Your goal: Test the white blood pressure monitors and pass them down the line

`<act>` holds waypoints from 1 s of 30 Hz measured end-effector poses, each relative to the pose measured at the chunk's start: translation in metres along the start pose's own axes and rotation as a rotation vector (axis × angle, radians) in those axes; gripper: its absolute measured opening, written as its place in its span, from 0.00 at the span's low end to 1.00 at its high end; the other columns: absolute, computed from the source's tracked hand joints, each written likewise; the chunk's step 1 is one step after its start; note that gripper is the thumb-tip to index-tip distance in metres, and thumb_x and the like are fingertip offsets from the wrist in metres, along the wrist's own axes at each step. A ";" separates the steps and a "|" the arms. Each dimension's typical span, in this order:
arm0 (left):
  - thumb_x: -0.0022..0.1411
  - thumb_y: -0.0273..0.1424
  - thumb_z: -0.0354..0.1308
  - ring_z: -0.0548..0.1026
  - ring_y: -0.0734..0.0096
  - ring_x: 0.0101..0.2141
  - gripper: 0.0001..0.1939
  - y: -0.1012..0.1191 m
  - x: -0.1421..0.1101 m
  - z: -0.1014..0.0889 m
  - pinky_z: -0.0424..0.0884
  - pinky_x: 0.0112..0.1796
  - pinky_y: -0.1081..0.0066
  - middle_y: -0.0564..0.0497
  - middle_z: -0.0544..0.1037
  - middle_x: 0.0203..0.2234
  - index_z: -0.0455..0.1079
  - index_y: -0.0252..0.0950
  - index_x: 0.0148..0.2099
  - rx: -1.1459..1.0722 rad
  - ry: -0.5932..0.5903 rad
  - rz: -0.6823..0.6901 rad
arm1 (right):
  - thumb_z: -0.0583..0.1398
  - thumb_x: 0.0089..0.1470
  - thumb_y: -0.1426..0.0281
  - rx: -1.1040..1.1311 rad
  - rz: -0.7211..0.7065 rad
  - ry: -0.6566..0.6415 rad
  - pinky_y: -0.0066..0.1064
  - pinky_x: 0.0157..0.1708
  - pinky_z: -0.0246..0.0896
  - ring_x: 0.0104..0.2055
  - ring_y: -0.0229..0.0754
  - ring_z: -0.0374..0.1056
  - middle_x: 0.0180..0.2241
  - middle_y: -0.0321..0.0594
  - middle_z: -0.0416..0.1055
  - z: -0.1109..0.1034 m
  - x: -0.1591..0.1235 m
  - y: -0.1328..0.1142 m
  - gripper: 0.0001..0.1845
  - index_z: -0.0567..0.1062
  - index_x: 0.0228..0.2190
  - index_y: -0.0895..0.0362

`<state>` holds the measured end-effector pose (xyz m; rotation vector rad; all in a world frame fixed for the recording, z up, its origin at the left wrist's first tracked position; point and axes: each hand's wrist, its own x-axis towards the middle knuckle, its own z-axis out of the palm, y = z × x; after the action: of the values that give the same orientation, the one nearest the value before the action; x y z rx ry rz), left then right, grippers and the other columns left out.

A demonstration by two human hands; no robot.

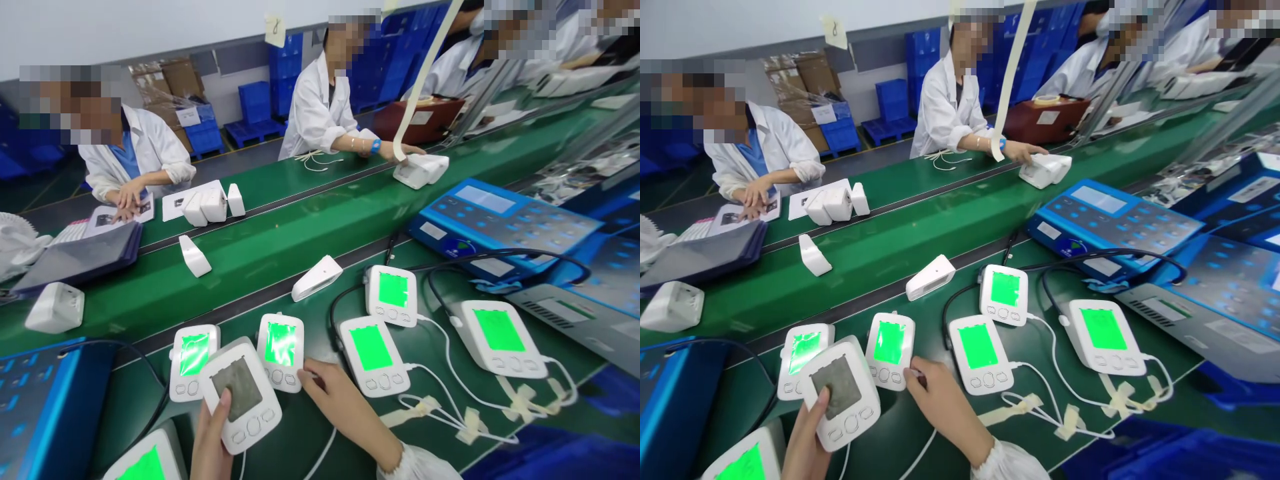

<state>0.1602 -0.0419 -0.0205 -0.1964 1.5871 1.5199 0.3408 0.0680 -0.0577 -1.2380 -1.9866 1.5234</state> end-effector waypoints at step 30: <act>0.51 0.46 0.75 0.79 0.44 0.53 0.37 -0.020 -0.002 0.001 0.76 0.53 0.54 0.42 0.83 0.50 0.73 0.35 0.59 0.039 -0.100 0.021 | 0.63 0.64 0.58 0.376 0.046 -0.107 0.34 0.38 0.69 0.38 0.47 0.76 0.33 0.37 0.81 0.006 -0.048 -0.013 0.13 0.79 0.32 0.52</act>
<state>0.1750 -0.0471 -0.0336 -0.0806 1.5425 1.4903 0.3572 0.0257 -0.0372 -1.0703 -1.6357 1.9121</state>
